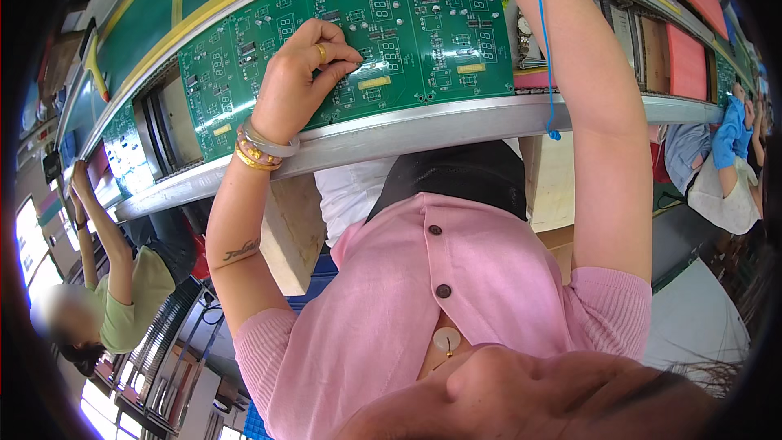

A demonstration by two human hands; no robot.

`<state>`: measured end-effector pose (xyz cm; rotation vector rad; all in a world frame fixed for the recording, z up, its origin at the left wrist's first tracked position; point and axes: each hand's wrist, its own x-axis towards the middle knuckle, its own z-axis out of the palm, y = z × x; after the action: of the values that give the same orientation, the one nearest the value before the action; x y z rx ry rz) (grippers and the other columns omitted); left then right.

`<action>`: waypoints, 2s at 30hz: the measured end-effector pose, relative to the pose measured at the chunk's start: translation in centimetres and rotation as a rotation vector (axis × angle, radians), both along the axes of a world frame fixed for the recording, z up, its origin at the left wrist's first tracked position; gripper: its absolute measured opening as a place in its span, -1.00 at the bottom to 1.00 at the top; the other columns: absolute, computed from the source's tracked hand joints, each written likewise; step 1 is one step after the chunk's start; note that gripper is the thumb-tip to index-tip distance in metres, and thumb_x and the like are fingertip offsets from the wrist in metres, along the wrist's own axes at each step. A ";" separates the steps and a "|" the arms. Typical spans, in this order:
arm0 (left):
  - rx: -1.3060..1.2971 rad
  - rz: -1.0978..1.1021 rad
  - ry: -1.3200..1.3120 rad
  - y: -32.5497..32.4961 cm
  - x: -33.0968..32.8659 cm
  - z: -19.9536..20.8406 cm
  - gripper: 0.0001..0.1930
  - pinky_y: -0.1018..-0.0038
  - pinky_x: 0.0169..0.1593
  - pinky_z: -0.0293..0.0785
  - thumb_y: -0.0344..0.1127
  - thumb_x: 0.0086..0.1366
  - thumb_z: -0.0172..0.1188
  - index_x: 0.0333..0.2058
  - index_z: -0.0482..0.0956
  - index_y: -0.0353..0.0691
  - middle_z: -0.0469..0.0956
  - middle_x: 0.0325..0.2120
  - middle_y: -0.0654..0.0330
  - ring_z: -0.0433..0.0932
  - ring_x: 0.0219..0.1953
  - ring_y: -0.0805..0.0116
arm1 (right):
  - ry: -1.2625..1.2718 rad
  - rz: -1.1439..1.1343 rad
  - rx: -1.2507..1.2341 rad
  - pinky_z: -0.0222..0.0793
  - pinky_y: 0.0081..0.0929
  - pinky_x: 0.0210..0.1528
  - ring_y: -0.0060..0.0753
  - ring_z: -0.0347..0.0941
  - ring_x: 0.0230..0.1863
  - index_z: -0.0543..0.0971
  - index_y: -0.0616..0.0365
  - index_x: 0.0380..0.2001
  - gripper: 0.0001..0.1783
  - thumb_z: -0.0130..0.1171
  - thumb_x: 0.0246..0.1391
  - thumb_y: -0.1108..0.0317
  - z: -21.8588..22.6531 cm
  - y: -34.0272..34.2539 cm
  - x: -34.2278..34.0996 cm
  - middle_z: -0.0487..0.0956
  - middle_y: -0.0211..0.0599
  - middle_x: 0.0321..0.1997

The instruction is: The person assembles circuit boards on an assembly line by taking small electronic components from a container and inserting them into the boards by hand, sliding each board along the conveyor line.

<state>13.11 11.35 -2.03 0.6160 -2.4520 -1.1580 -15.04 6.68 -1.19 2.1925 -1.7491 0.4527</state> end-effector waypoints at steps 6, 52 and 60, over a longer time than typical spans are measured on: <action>-0.048 -0.015 -0.002 -0.1 -0.4 -0.1 -0.85 0.48 -0.32 0.45 -0.56 0.04 0.27 -0.35 0.62 -0.31 0.45 -0.36 0.19 0.49 -0.39 0.29 | -0.195 -0.043 0.035 0.39 -0.17 -0.18 -0.03 0.49 -0.29 0.59 0.13 -0.51 -0.84 0.11 0.00 0.30 1.4 1.8 0.7 0.57 -0.09 -0.47; -0.903 0.029 -0.429 -12.4 -15.5 1.7 -0.90 0.23 -0.29 0.54 -0.35 0.04 0.17 -0.52 0.66 -0.14 0.58 -0.55 -0.03 0.60 -0.40 0.04 | -0.362 0.182 0.363 0.40 -0.41 -0.23 -0.25 0.39 -0.26 0.50 0.17 -0.38 -0.79 0.23 -0.19 0.54 0.3 22.5 3.4 0.41 -0.31 -0.31; -0.935 0.047 -0.186 -12.3 -15.3 2.0 -0.86 0.18 -0.29 0.52 -0.31 0.07 0.11 -0.46 0.65 -0.16 0.58 -0.50 -0.03 0.59 -0.37 0.01 | -0.226 0.236 0.391 0.42 -0.44 -0.20 -0.29 0.38 -0.21 0.49 0.16 -0.35 -0.79 0.16 -0.16 0.49 0.8 22.5 3.4 0.42 -0.32 -0.27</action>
<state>-2.15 -0.90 -0.08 0.4757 -2.7166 0.1410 -11.69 29.18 -0.42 2.7356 -1.8243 0.4576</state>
